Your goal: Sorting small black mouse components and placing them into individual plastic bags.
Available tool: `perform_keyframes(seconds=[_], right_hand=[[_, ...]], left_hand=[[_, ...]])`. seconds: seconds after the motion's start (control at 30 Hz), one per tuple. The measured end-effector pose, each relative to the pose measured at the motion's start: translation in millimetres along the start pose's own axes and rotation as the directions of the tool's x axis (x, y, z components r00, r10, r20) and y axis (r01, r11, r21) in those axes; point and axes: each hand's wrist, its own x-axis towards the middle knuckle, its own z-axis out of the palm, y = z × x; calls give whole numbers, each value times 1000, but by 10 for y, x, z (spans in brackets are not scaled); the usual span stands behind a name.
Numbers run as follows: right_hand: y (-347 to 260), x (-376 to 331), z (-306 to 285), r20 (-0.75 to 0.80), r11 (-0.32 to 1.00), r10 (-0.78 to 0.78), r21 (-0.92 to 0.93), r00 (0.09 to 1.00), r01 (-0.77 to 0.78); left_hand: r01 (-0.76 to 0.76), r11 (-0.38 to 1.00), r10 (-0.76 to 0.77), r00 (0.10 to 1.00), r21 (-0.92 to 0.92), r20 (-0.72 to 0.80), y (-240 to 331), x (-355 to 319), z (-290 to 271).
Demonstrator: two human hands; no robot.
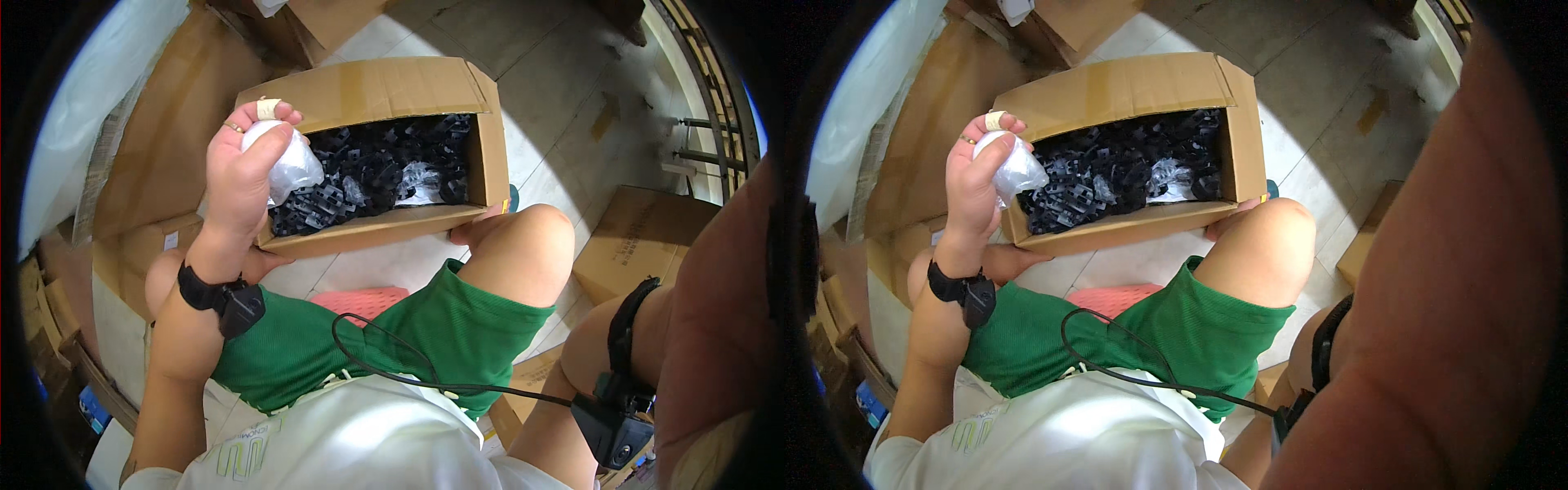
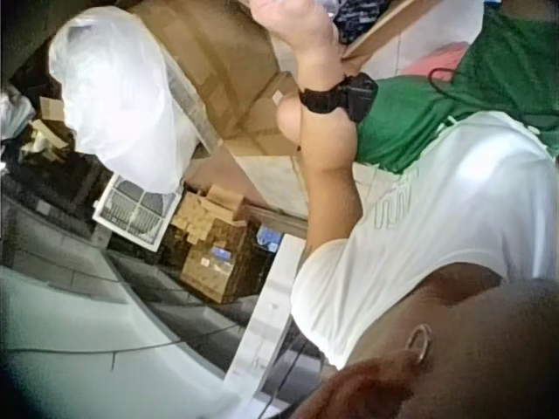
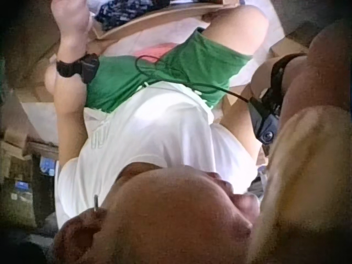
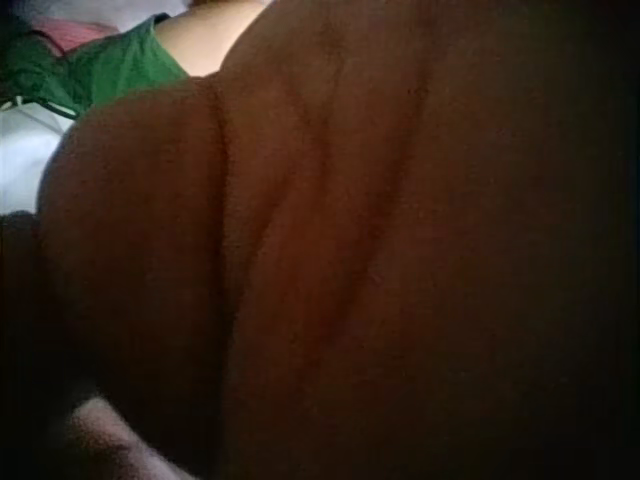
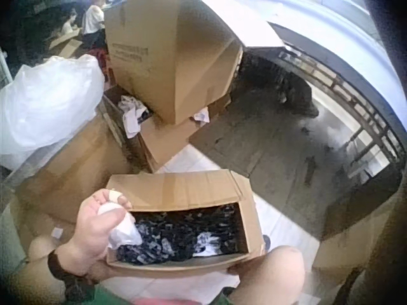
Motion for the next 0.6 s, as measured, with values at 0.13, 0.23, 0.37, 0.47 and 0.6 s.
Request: perform_keyframes(seconds=[0.13, 0.23, 0.37, 0.47, 0.6], right_hand=[[-188, -23, 392, -70, 979, 62, 200, 996, -47], [-71, 72, 852, -103, 896, 84, 442, 991, -30], [725, -320, 1168, 336, 694, 684, -27, 647, -719], [1312, -881, 1254, 665, 699, 713, -701, 221, -145], [1698, -1486, 1418, 557, 558, 830, -829, -24, 36]], left_hand=[[-38, 999, 37, 999, 12, 10, -7, 50, 2], [-64, 995, 68, 997, 81, -39, -49, 85, -65], [-193, 968, 202, 978, 162, -43, -34, 91, -18], [-247, 939, 257, 966, 240, -10, -15, 72, 24], [-373, 852, 374, 925, 367, 71, 99, -6, 66]])
